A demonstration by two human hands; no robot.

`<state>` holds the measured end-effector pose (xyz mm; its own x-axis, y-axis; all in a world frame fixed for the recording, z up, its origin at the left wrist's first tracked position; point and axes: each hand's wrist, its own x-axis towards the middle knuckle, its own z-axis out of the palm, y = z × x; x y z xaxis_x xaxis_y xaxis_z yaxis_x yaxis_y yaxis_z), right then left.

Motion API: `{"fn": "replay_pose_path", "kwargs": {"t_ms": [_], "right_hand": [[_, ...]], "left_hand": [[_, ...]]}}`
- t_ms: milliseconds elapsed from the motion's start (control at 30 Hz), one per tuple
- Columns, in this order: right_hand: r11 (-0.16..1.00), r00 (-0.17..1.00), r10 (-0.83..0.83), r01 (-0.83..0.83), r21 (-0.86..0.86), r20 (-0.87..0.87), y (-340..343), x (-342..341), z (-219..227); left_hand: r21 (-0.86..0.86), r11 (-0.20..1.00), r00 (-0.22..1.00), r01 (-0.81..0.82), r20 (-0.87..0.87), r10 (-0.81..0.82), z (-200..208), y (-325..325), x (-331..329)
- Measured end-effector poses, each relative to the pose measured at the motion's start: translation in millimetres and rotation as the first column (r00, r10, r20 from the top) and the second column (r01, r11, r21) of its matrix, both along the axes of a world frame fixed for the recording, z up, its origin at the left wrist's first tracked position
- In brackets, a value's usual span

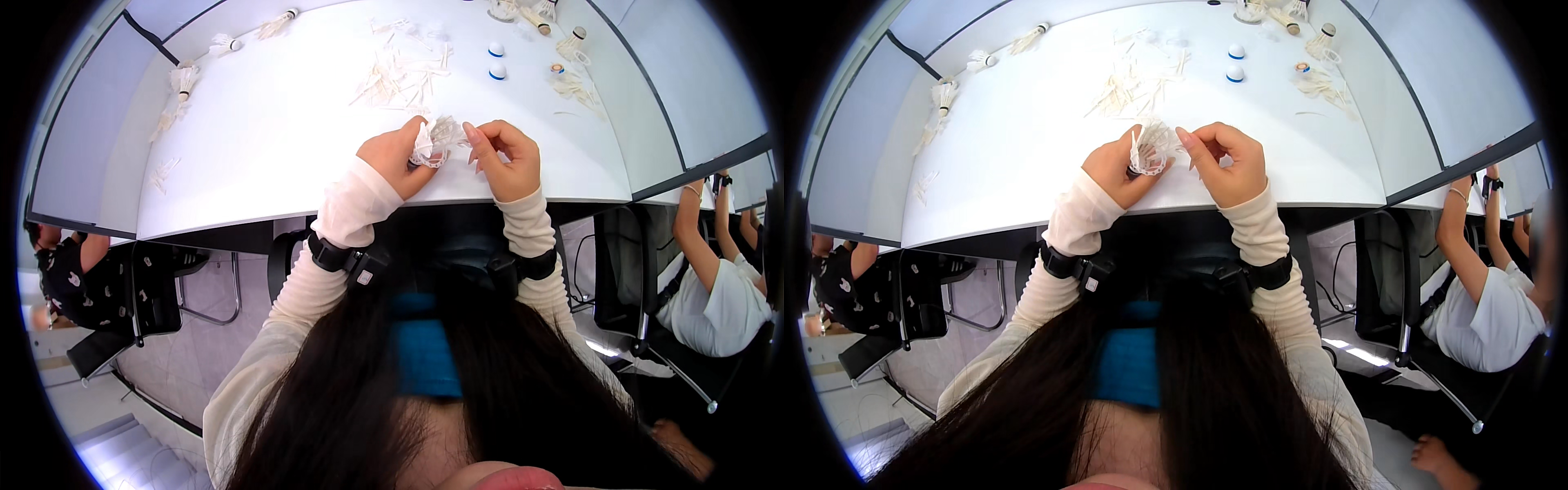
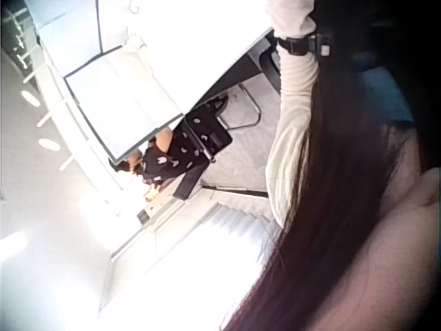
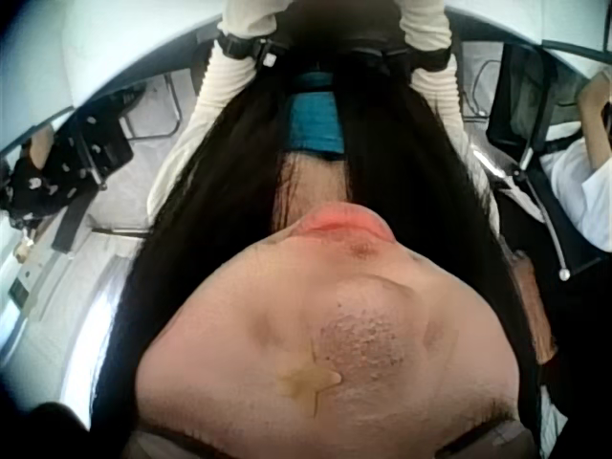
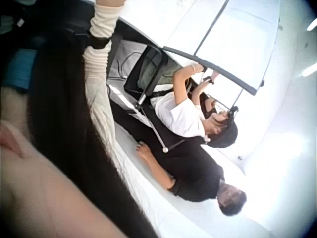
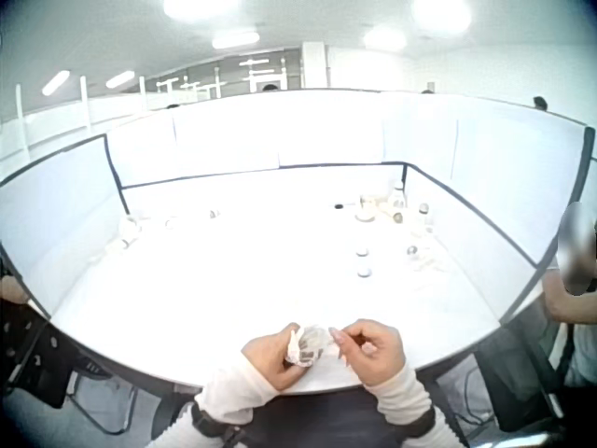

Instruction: The person is assembling shuttlecocks by inserting white feathers into the holes of a shuttlecock base and arranging them into a circular shape.

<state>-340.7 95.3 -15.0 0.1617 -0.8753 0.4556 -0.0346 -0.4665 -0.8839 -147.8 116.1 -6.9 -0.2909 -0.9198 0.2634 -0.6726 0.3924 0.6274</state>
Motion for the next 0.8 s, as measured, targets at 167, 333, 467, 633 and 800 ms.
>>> {"fn": "replay_pose_path", "kwargs": {"t_ms": [167,333,467,633,800], "right_hand": [[1.000,0.999,-0.007,0.007,0.014,-0.046,0.7,-0.2,3.0],[1.000,0.998,0.031,-0.031,-0.006,-0.056,-0.3,-1.4,2.9],[0.999,0.997,0.042,-0.040,0.034,-0.062,1.4,-2.2,4.7],[0.998,0.992,0.055,-0.057,-0.018,-0.114,3.1,-2.7,3.4],[0.998,0.983,0.051,-0.057,-0.031,-0.174,5.3,-3.1,6.8]], "left_hand": [[-0.062,0.997,0.999,0.036,-0.012,-0.037,-6.0,-2.4,2.2],[-0.056,0.997,0.999,0.045,-0.020,-0.046,-5.0,-3.5,2.0],[-0.017,1.000,1.000,0.011,-0.029,-0.012,-4.5,-2.5,1.7],[-0.006,1.000,1.000,-0.006,-0.018,0.006,-5.1,-1.9,2.2],[-0.072,0.997,1.000,0.013,-0.015,-0.014,-10.1,-3.2,3.2]]}}
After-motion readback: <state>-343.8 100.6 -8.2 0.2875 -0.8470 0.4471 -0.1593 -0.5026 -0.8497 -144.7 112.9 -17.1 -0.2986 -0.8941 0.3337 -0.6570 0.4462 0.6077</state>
